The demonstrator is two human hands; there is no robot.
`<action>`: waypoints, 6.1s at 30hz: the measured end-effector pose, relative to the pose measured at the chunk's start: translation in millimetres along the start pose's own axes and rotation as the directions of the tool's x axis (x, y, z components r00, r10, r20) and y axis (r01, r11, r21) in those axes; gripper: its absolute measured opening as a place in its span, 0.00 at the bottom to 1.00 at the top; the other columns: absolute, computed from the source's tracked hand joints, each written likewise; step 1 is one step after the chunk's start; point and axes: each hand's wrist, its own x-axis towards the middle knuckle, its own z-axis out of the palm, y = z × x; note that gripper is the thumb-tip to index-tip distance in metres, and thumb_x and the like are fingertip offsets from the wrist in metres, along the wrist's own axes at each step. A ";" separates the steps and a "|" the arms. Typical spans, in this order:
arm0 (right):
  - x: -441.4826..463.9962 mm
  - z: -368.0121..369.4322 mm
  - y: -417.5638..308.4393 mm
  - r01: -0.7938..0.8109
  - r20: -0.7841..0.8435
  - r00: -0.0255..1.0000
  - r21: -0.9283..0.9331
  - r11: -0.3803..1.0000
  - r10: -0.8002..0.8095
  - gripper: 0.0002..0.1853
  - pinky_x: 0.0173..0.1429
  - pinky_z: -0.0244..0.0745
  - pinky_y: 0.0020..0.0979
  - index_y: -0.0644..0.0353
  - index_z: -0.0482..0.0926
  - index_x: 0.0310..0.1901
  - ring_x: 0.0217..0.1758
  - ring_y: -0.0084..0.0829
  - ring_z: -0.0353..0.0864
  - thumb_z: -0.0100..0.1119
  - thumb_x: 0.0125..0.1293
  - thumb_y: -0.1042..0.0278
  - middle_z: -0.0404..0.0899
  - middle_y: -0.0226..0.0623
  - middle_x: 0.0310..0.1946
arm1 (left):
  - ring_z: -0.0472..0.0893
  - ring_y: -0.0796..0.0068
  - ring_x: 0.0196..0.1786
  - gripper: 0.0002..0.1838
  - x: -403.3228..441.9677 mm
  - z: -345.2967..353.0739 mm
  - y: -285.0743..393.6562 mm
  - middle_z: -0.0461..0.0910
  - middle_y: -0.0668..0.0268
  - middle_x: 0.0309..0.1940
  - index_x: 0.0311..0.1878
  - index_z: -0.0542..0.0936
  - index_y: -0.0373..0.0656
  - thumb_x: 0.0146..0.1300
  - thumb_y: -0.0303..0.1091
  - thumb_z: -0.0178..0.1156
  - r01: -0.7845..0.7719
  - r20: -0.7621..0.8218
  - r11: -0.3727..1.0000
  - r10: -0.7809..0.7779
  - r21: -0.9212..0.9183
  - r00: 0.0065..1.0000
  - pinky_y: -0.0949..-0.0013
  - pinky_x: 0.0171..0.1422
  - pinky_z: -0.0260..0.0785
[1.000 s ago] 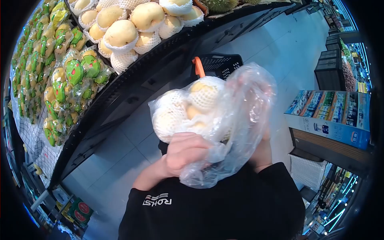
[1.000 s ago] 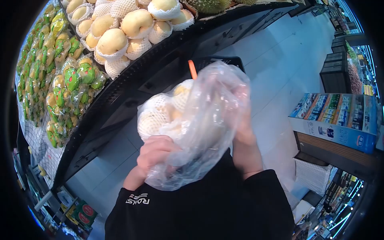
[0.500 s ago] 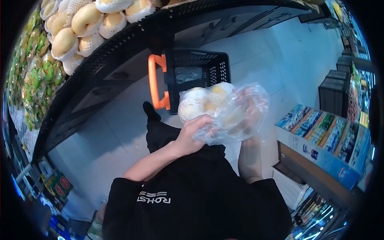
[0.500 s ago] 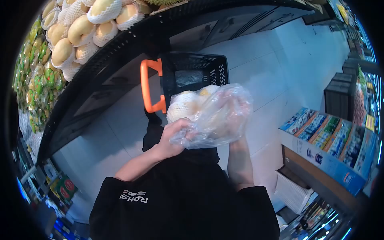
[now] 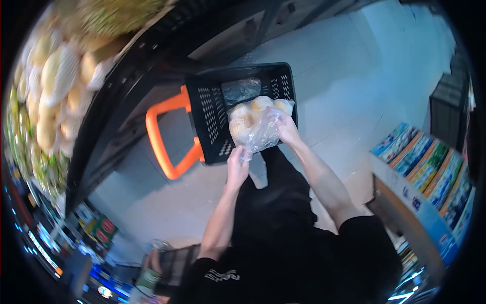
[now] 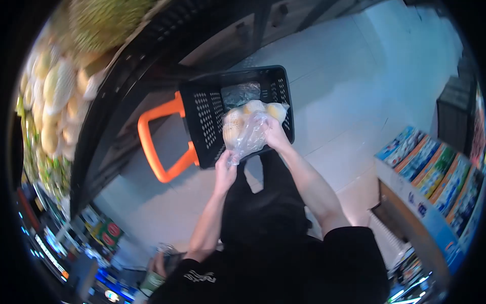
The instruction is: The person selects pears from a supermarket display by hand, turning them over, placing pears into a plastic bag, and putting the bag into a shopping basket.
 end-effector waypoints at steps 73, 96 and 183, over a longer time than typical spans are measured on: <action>145.4 -49.9 295.9 -0.392 -0.332 0.916 -0.627 0.673 0.225 0.15 0.51 0.79 0.46 0.57 0.81 0.51 0.44 0.50 0.84 0.57 0.61 0.69 0.84 0.51 0.36 | 0.80 0.42 0.53 0.18 252.2 148.3 -331.6 0.81 0.41 0.46 0.58 0.77 0.36 0.68 0.30 0.49 0.178 0.159 0.702 -0.386 0.689 0.909 0.53 0.58 0.71; 229.1 4.8 442.5 -0.293 -0.217 0.943 -0.902 0.318 0.254 0.17 0.59 0.75 0.41 0.58 0.82 0.49 0.57 0.44 0.80 0.52 0.66 0.59 0.81 0.45 0.51 | 0.79 0.58 0.58 0.22 258.1 139.0 -335.0 0.79 0.43 0.54 0.67 0.69 0.34 0.72 0.28 0.48 0.009 0.165 0.983 -0.040 0.185 0.985 0.63 0.64 0.66; 224.5 74.1 487.0 0.108 0.107 0.994 -0.822 0.559 -0.036 0.22 0.54 0.74 0.40 0.49 0.82 0.46 0.49 0.41 0.82 0.70 0.47 0.55 0.84 0.37 0.43 | 0.75 0.72 0.62 0.25 274.3 114.1 -397.4 0.73 0.56 0.65 0.72 0.65 0.36 0.72 0.25 0.50 0.390 -0.006 0.916 -0.392 -0.094 0.920 0.72 0.67 0.66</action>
